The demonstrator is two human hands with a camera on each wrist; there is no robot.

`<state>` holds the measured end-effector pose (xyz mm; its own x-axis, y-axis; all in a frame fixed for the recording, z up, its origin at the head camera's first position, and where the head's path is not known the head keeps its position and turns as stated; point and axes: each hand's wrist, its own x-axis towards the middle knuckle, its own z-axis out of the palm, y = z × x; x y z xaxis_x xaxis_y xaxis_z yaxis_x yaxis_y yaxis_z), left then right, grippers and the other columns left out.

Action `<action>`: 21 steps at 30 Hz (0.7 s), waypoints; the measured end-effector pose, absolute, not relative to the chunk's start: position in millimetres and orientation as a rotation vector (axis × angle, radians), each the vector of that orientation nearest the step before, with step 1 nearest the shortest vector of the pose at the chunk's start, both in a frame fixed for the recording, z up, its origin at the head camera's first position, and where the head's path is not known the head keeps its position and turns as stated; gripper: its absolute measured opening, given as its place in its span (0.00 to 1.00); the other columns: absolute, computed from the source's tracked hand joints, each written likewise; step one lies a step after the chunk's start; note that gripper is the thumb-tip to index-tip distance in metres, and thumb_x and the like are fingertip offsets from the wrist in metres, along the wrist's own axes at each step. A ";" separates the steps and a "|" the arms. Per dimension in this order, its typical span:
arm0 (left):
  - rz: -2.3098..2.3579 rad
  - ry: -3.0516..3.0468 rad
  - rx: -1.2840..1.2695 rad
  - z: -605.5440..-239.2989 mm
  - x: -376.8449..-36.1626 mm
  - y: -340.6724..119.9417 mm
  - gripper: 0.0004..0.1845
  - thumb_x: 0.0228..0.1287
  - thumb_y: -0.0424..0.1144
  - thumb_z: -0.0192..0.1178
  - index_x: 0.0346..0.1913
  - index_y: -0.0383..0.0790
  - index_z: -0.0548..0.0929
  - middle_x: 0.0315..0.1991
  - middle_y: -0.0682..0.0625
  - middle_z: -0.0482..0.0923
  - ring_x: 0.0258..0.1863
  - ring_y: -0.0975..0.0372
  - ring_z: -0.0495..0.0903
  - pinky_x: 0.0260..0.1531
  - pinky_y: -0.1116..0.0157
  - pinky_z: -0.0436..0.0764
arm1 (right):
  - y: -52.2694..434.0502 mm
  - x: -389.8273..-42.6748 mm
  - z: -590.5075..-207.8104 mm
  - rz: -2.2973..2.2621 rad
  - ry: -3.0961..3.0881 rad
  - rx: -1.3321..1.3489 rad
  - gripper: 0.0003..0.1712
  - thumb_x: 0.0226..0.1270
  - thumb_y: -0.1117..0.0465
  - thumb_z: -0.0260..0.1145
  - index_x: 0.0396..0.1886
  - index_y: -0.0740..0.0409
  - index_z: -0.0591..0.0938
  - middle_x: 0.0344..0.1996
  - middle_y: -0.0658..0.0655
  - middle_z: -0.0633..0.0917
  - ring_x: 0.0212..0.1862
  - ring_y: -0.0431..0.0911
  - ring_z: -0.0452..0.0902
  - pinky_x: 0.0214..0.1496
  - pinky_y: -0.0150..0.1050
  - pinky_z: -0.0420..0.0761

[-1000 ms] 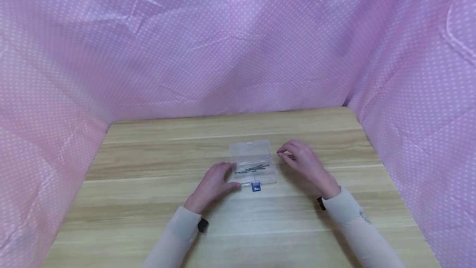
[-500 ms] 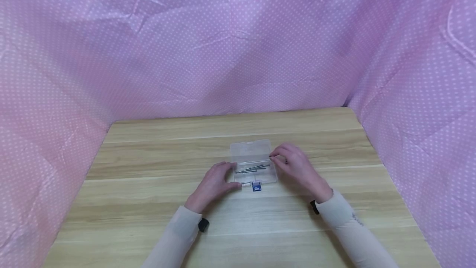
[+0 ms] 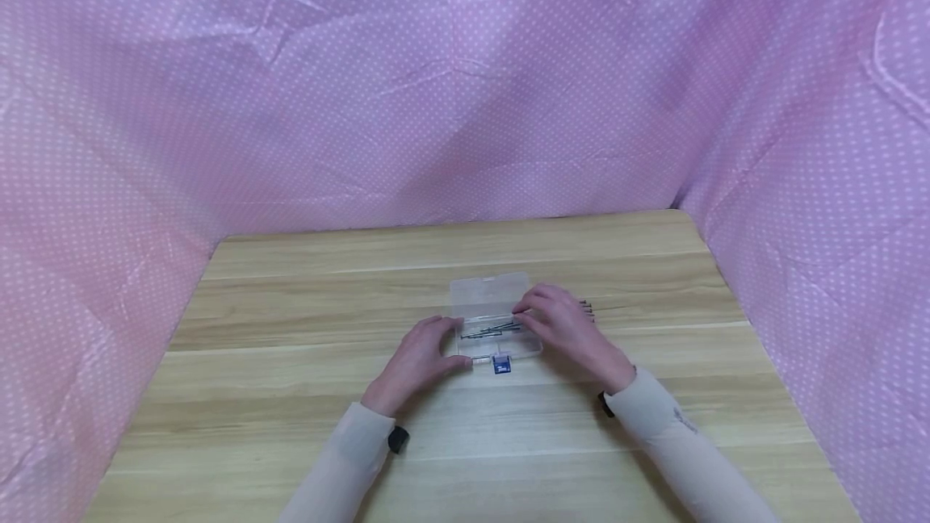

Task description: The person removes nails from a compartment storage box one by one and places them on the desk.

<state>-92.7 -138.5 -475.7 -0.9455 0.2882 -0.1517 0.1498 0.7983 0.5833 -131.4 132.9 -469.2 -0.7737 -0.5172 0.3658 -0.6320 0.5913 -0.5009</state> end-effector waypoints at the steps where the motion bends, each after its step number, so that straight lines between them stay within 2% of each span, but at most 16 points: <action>1: 0.862 2.755 0.342 -475.5 -93.1 -138.5 0.38 0.58 0.51 0.78 0.68 0.39 0.79 0.67 0.41 0.78 0.71 0.45 0.70 0.73 0.45 0.67 | 132.0 -132.1 -469.0 0.926 -2.649 0.967 0.07 0.62 0.66 0.77 0.40 0.57 0.90 0.40 0.53 0.87 0.46 0.49 0.83 0.53 0.49 0.83; 12: 0.849 2.741 0.315 -474.3 -96.3 -138.4 0.38 0.57 0.52 0.77 0.69 0.40 0.79 0.67 0.42 0.77 0.71 0.45 0.70 0.72 0.45 0.67 | 120.6 -138.2 -470.9 0.786 -2.805 0.993 0.05 0.63 0.62 0.77 0.39 0.54 0.91 0.40 0.51 0.85 0.45 0.47 0.80 0.52 0.45 0.82; 21: 0.845 2.727 0.295 -475.3 -95.5 -140.1 0.39 0.56 0.51 0.78 0.69 0.41 0.78 0.67 0.41 0.76 0.70 0.45 0.70 0.72 0.45 0.69 | 114.9 -142.6 -476.1 0.784 -2.860 1.006 0.03 0.65 0.61 0.76 0.37 0.52 0.92 0.37 0.47 0.83 0.41 0.44 0.76 0.47 0.42 0.79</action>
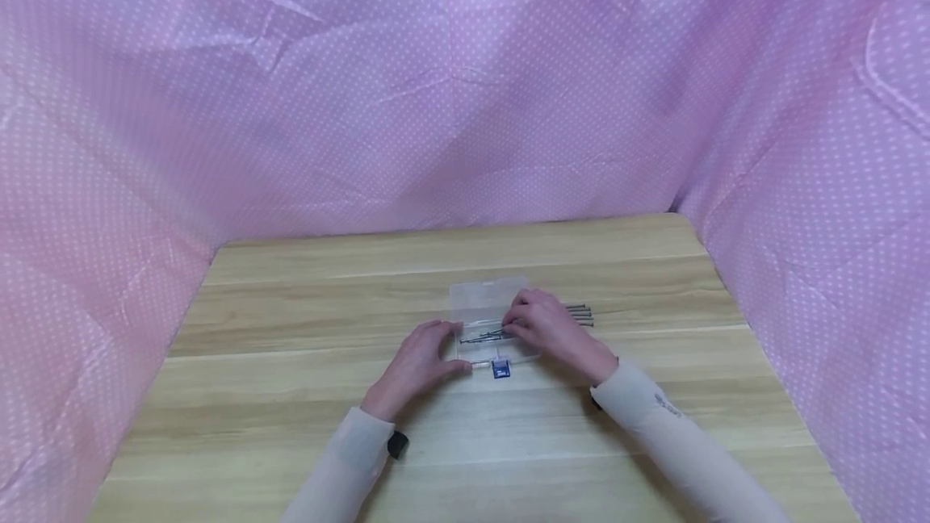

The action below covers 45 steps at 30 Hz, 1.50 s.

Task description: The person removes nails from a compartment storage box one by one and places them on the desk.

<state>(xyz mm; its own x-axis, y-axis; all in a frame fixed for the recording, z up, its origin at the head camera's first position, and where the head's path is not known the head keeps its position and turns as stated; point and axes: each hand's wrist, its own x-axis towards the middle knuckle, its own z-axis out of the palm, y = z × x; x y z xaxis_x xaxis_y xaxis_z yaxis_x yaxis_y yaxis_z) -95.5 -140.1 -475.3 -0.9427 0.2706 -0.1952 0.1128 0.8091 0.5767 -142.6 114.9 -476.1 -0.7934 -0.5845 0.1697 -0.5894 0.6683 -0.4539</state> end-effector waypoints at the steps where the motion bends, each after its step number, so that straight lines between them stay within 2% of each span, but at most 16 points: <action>1: 0.849 2.726 0.297 -475.3 -95.1 -140.3 0.39 0.56 0.51 0.78 0.69 0.41 0.79 0.67 0.41 0.76 0.70 0.45 0.70 0.72 0.44 0.69 | 114.5 -142.7 -476.5 0.775 -2.872 1.006 0.03 0.65 0.61 0.76 0.37 0.52 0.92 0.36 0.46 0.82 0.41 0.43 0.76 0.46 0.41 0.79; 14: 0.875 2.743 0.342 -476.5 -94.2 -140.8 0.38 0.57 0.50 0.78 0.68 0.39 0.79 0.66 0.40 0.77 0.70 0.45 0.71 0.71 0.45 0.69 | 111.9 -148.7 -474.0 0.692 -2.925 1.059 0.03 0.63 0.60 0.78 0.37 0.50 0.93 0.33 0.45 0.79 0.37 0.42 0.70 0.42 0.38 0.74; 25: 0.845 2.753 0.352 -474.6 -95.9 -140.3 0.38 0.56 0.51 0.78 0.67 0.39 0.79 0.66 0.40 0.78 0.69 0.45 0.72 0.71 0.45 0.69 | 113.7 -156.7 -473.1 0.619 -2.882 1.160 0.06 0.57 0.59 0.81 0.35 0.48 0.94 0.32 0.44 0.79 0.36 0.41 0.71 0.39 0.35 0.74; 31: 0.846 2.754 0.362 -474.3 -96.0 -140.4 0.38 0.56 0.51 0.78 0.67 0.39 0.79 0.65 0.40 0.78 0.69 0.44 0.72 0.71 0.45 0.69 | 113.1 -159.2 -474.3 0.559 -2.862 1.212 0.06 0.57 0.59 0.81 0.35 0.48 0.94 0.32 0.44 0.79 0.36 0.41 0.72 0.39 0.37 0.74; 38: 0.860 2.748 0.354 -475.7 -96.6 -140.6 0.38 0.56 0.50 0.78 0.67 0.39 0.79 0.66 0.40 0.78 0.69 0.44 0.71 0.71 0.44 0.69 | 111.0 -160.2 -477.3 0.434 -2.870 1.235 0.04 0.58 0.57 0.81 0.35 0.45 0.94 0.33 0.44 0.80 0.39 0.43 0.71 0.40 0.37 0.68; 45: 0.876 2.750 0.362 -475.7 -96.1 -140.8 0.37 0.56 0.50 0.78 0.67 0.39 0.79 0.65 0.40 0.78 0.69 0.44 0.72 0.71 0.45 0.70 | 111.5 -159.3 -478.4 0.401 -2.821 1.281 0.03 0.62 0.58 0.78 0.35 0.48 0.93 0.35 0.46 0.81 0.41 0.44 0.72 0.43 0.39 0.71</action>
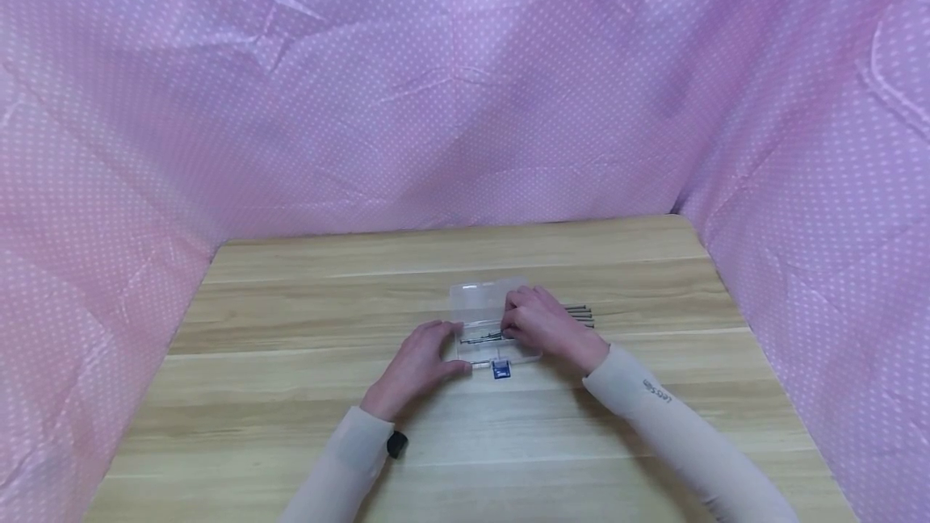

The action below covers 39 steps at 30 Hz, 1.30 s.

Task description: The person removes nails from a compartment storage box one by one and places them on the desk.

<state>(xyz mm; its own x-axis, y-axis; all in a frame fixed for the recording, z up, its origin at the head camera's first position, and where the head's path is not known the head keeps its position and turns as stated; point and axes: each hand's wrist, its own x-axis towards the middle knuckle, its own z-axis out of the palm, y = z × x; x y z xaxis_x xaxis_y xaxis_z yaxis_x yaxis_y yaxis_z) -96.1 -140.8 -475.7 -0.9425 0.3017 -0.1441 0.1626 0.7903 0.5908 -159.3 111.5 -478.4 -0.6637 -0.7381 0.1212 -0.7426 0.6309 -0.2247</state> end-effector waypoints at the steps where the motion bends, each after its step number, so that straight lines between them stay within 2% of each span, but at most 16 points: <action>1: 0.875 2.751 0.363 -475.5 -95.9 -140.7 0.37 0.56 0.50 0.78 0.67 0.39 0.79 0.65 0.40 0.78 0.69 0.44 0.72 0.70 0.45 0.70 | 111.9 -159.0 -478.6 0.401 -2.817 1.287 0.02 0.63 0.58 0.77 0.36 0.48 0.93 0.35 0.46 0.81 0.42 0.44 0.73 0.44 0.39 0.72; 13: 0.866 2.747 0.349 -476.3 -95.2 -139.4 0.38 0.57 0.52 0.78 0.67 0.40 0.79 0.66 0.40 0.77 0.69 0.45 0.71 0.71 0.45 0.70 | 119.1 -155.0 -480.3 0.603 -2.767 1.306 0.02 0.68 0.61 0.73 0.38 0.53 0.91 0.35 0.47 0.79 0.39 0.42 0.75 0.47 0.41 0.81; 22: 0.853 2.746 0.336 -475.6 -94.7 -138.7 0.38 0.56 0.52 0.78 0.68 0.40 0.79 0.67 0.41 0.77 0.70 0.45 0.70 0.71 0.44 0.69 | 121.6 -151.1 -480.0 0.679 -2.837 1.236 0.03 0.69 0.60 0.73 0.39 0.51 0.91 0.37 0.44 0.79 0.41 0.40 0.74 0.49 0.40 0.80; 30: 0.852 2.743 0.300 -476.4 -93.6 -137.4 0.39 0.56 0.52 0.78 0.69 0.41 0.79 0.68 0.41 0.76 0.71 0.45 0.70 0.72 0.44 0.68 | 123.4 -150.1 -476.1 0.684 -2.799 1.256 0.03 0.71 0.59 0.72 0.37 0.52 0.90 0.38 0.45 0.82 0.42 0.40 0.78 0.51 0.41 0.82; 39: 0.861 2.749 0.297 -476.6 -92.6 -137.3 0.39 0.56 0.51 0.78 0.69 0.41 0.78 0.68 0.40 0.76 0.70 0.45 0.70 0.71 0.44 0.69 | 129.0 -147.1 -468.3 0.705 -2.779 1.213 0.03 0.67 0.62 0.74 0.39 0.53 0.90 0.40 0.47 0.86 0.45 0.42 0.81 0.56 0.44 0.83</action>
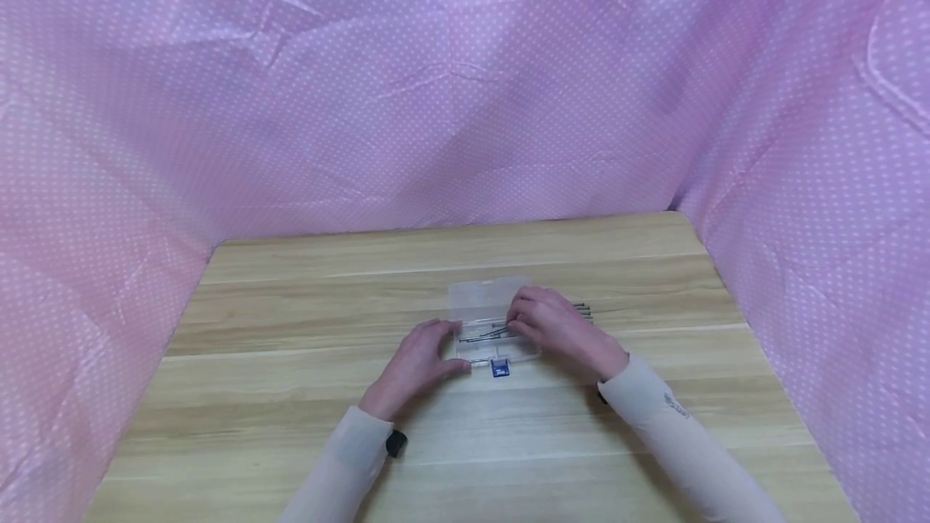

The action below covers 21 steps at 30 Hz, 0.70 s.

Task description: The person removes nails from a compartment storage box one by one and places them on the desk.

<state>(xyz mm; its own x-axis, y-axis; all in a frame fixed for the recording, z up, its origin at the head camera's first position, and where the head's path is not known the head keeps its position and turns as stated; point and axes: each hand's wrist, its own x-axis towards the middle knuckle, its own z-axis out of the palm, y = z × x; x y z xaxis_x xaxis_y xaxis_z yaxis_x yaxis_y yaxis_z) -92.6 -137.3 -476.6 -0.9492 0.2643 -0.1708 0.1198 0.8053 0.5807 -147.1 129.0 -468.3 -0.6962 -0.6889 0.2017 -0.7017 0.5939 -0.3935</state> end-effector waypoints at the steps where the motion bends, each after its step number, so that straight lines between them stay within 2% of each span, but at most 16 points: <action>1: 0.861 2.750 0.299 -476.7 -92.6 -137.3 0.39 0.56 0.51 0.78 0.69 0.41 0.78 0.68 0.40 0.76 0.70 0.45 0.70 0.71 0.44 0.69 | 129.7 -146.7 -467.5 0.724 -2.784 1.198 0.03 0.67 0.62 0.74 0.39 0.53 0.89 0.40 0.47 0.86 0.45 0.43 0.81 0.56 0.44 0.83; 9: 0.855 2.746 0.292 -477.9 -93.4 -137.6 0.39 0.56 0.52 0.78 0.69 0.41 0.78 0.68 0.40 0.76 0.71 0.45 0.70 0.72 0.44 0.68 | 135.4 -143.3 -461.0 0.766 -2.760 1.148 0.05 0.65 0.64 0.75 0.40 0.55 0.89 0.41 0.50 0.86 0.46 0.46 0.83 0.57 0.46 0.84; 21: 0.852 2.754 0.309 -477.8 -93.9 -138.3 0.39 0.56 0.52 0.78 0.69 0.41 0.78 0.68 0.40 0.76 0.70 0.45 0.70 0.72 0.44 0.68 | 145.7 -144.0 -455.3 0.798 -2.665 1.138 0.04 0.64 0.66 0.76 0.37 0.57 0.89 0.37 0.51 0.86 0.43 0.47 0.83 0.53 0.47 0.84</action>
<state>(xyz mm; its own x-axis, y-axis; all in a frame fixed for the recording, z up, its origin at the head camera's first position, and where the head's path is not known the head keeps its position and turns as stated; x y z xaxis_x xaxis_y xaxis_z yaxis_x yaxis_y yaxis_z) -93.9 -138.3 -477.8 -0.9484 0.2702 -0.1659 0.1293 0.8073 0.5758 -144.0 145.7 -455.3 -0.7055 -0.6320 0.3207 -0.7043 0.5744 -0.4173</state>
